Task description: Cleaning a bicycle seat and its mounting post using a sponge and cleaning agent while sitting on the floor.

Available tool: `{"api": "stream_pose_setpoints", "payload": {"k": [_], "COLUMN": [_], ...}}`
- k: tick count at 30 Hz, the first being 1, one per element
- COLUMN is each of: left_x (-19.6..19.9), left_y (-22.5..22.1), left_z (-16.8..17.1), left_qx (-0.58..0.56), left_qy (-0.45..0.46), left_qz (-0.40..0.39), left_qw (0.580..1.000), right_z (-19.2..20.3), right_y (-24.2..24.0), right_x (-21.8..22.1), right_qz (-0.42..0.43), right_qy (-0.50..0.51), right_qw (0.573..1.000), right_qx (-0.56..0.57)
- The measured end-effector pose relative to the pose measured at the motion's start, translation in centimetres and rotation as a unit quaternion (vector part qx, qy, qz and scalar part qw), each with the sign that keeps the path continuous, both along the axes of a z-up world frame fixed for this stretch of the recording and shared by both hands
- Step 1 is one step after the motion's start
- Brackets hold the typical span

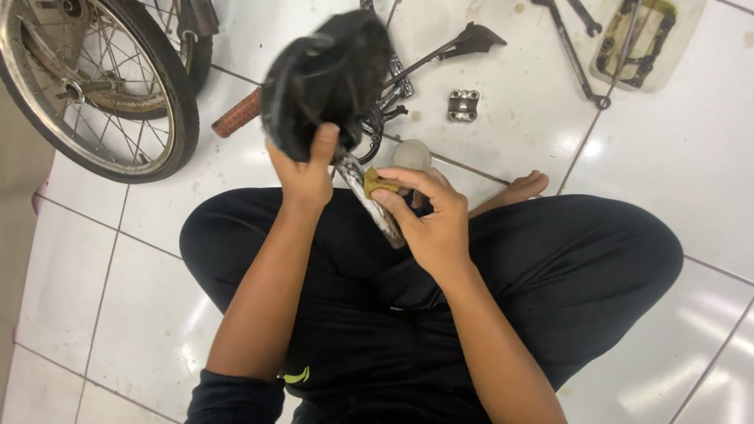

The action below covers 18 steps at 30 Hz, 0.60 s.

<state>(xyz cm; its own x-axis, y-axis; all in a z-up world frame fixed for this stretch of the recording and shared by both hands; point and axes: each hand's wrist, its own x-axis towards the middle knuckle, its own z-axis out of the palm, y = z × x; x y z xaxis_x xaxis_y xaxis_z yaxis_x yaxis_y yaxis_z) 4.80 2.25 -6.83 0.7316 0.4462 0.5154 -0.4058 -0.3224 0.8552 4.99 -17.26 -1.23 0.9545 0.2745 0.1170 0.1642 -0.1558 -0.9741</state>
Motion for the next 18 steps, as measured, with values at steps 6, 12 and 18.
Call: {"api": "stream_pose_setpoints", "payload": {"k": [6, 12, 18], "left_x": [1.0, 1.3, 1.9], "left_y": [0.1, -1.3, -2.0], "left_z": [2.5, 4.1, 3.5], "left_qx": [-0.031, 0.034, 0.064], "left_qy": [-0.012, 0.047, 0.031], "left_qz": [-0.091, -0.159, -0.118], "left_qw": [0.995, 0.986, 0.99], "right_z": [-0.4, -2.4, 1.9], "right_y": [-1.4, 0.9, 0.4], "right_x": [-0.8, -1.7, -2.3], "right_qz": [0.033, 0.068, 0.079], "right_qy": [0.013, 0.157, 0.228], "right_qw": [0.999, 0.982, 0.967], "right_qx": [-0.019, 0.083, 0.079]}}
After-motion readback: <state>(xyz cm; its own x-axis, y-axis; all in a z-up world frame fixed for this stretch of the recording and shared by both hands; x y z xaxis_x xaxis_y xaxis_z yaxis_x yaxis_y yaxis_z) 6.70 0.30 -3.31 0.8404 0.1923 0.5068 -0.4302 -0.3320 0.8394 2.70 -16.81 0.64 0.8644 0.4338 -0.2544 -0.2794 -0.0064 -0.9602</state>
